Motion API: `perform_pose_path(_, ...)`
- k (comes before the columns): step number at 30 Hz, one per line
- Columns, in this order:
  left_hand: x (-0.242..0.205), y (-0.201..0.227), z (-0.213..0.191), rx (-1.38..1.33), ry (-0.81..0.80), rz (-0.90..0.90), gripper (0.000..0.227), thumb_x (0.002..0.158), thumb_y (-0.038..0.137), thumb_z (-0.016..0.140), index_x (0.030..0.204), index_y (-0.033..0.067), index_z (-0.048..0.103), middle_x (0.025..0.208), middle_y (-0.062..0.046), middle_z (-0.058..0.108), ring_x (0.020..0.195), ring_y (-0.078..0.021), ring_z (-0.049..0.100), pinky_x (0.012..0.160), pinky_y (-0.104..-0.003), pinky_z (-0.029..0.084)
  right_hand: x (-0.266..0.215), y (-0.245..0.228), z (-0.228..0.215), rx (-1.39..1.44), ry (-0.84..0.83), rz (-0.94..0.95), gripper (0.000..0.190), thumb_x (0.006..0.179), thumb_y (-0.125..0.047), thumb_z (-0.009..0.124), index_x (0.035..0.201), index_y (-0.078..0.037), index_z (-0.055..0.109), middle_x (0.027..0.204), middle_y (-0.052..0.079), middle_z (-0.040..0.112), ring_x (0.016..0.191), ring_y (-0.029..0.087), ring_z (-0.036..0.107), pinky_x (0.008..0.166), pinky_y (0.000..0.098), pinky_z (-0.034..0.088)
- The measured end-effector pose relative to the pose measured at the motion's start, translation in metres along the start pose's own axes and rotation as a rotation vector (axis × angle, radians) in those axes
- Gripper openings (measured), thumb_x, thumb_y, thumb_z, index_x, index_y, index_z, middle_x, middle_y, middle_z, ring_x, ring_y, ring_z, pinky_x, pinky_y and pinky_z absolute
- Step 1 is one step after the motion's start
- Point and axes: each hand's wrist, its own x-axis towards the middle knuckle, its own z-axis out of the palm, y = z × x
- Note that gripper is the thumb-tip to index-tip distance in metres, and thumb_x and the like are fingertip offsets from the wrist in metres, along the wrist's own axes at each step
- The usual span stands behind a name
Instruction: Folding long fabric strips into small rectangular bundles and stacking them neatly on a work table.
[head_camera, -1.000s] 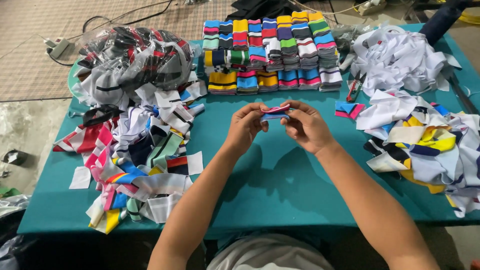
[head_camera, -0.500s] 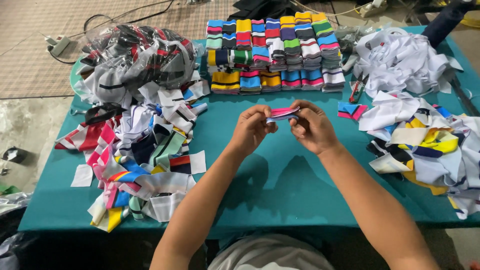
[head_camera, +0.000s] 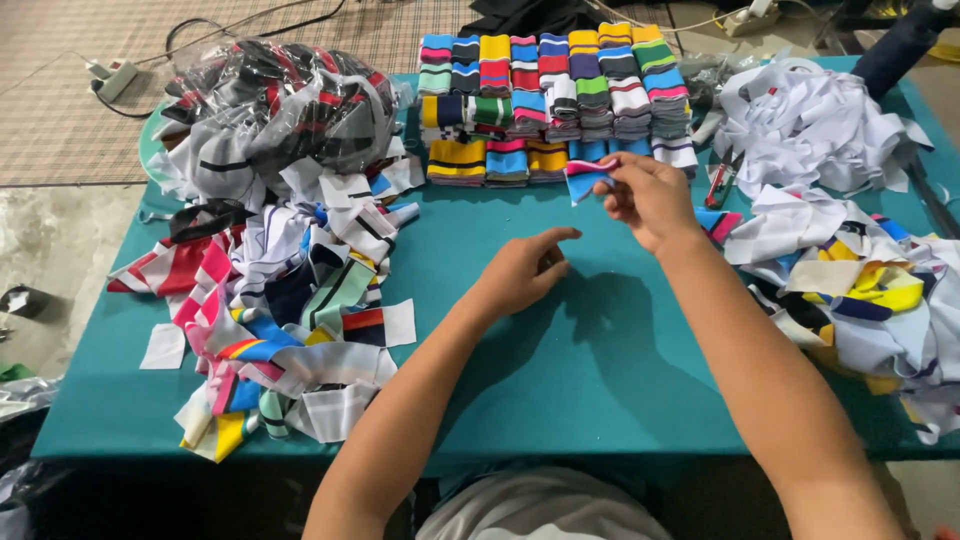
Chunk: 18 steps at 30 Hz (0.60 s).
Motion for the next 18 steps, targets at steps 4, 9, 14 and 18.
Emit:
perform_pose_path(4,0.002,0.003,-0.002,0.058,-0.04,0.01,0.037,0.097,0.011,0.062,0.135,0.0097,0.063,0.093,-0.012,0.076,0.078,-0.0318,0.071,0.074,-0.044,0.058,0.036,0.0,0.023,0.049,-0.001,0.027,0.018,0.091,-0.01,0.064,0.104,-0.014,0.075,0.076,0.015,0.073,0.054,0.014,0.067,0.043,0.0222,0.051)
perform_pose_path(9,0.003,0.0,-0.002,0.084,-0.058,0.027,0.033,0.094,0.011,0.065,0.127,0.0129,0.067,0.095,-0.015,0.075,0.087,-0.04,0.07,0.079,-0.051,0.057,0.077,0.009,0.051,0.201,0.023,0.159,0.018,0.087,-0.009,0.068,0.101,-0.015,0.078,0.08,0.018,0.076,0.061,0.016,0.07,0.049,0.0214,0.055)
perform_pose_path(14,0.005,-0.006,0.002,0.093,-0.061,0.028,0.03,0.096,0.012,0.063,0.125,0.014,0.067,0.097,-0.012,0.075,0.087,-0.0366,0.071,0.078,-0.048,0.059,0.103,0.025,0.057,0.154,0.072,0.238,0.017,0.088,-0.011,0.067,0.1,-0.018,0.077,0.08,0.015,0.076,0.061,0.016,0.07,0.049,0.0205,0.054)
perform_pose_path(18,0.005,-0.008,0.002,0.122,-0.08,0.041,0.03,0.097,0.011,0.063,0.127,0.0135,0.065,0.098,-0.011,0.074,0.082,-0.0311,0.071,0.073,-0.046,0.059,0.109,0.029,0.054,0.064,0.14,0.268,0.019,0.088,-0.012,0.068,0.105,-0.018,0.075,0.081,0.017,0.076,0.06,0.018,0.073,0.047,0.0228,0.056)
